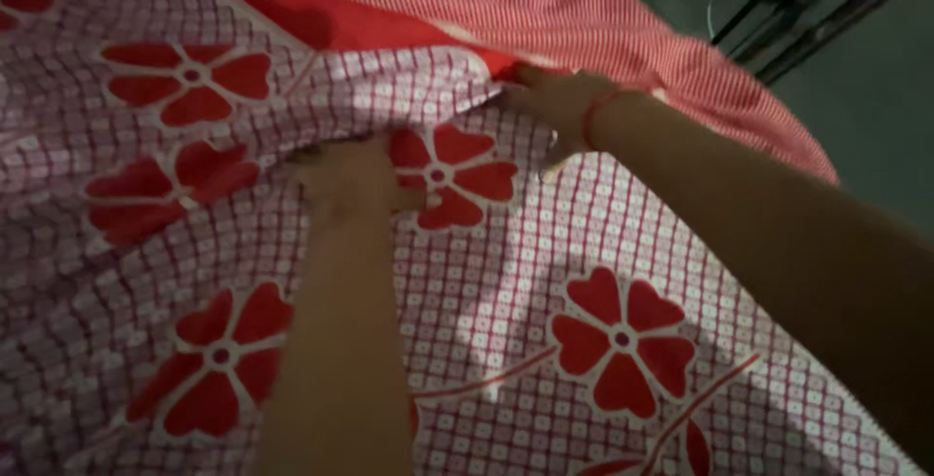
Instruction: The person folds a red and white patterned bed sheet on a bed. They repeatedly lift, align, and smooth the sheet, folding it into smaller sections by hand.
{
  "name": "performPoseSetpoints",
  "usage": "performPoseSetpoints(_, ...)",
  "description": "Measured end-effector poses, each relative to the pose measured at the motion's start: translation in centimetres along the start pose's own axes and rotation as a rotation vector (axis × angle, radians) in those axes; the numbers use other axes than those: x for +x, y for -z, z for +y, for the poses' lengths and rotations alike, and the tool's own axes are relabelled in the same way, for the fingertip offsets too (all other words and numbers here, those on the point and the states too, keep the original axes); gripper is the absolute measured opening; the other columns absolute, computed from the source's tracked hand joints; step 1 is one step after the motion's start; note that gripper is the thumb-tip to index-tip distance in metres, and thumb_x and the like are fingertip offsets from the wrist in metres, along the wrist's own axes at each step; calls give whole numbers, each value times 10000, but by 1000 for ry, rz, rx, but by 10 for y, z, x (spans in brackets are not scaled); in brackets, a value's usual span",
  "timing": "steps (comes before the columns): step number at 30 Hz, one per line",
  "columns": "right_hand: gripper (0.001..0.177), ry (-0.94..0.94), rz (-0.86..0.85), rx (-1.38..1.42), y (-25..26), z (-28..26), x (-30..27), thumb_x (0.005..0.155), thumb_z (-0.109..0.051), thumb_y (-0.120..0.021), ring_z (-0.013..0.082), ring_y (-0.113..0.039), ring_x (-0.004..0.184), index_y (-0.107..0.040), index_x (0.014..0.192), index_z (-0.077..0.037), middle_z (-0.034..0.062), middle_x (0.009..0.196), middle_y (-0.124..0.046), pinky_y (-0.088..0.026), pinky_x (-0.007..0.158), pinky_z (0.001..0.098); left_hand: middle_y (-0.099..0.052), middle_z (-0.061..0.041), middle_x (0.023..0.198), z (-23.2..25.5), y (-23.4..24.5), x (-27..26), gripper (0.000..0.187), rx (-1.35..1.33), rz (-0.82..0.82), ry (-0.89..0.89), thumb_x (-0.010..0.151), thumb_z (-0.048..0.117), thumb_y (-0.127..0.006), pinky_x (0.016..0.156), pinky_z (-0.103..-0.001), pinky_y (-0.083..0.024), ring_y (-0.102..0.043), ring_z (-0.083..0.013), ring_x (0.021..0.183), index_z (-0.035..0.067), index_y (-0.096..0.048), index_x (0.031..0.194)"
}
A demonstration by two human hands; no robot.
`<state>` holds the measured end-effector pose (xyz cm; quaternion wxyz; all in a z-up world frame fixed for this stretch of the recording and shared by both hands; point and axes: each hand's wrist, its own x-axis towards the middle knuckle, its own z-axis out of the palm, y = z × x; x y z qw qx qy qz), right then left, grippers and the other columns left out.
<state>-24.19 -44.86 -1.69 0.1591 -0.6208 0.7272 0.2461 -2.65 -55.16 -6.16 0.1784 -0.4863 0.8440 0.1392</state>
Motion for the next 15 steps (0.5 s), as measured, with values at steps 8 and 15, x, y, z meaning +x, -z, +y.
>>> performPoseSetpoints(8,1513,-231,-280,-116,44,-34,18,580,-310,-1011,345,-654,1251,50,1653,-407,147,1744,61,-609,949,447,-211,-136,1658,-19,-19,42,816,-101,201,-115,882,523,-642,1090,-759,-249,-229,-458,1484,333,-259,1576)
performPoseSetpoints(15,1520,-124,-242,-142,53,-24,27,566,-254,-1022,334,-688,1145,41,1639,-427,194,1719,-8,-608,908,434,-302,-113,1657,-14,-26,37,602,-267,342,-148,1008,331,-604,1104,-738,-286,-300,-441,1479,315,-369,1563)
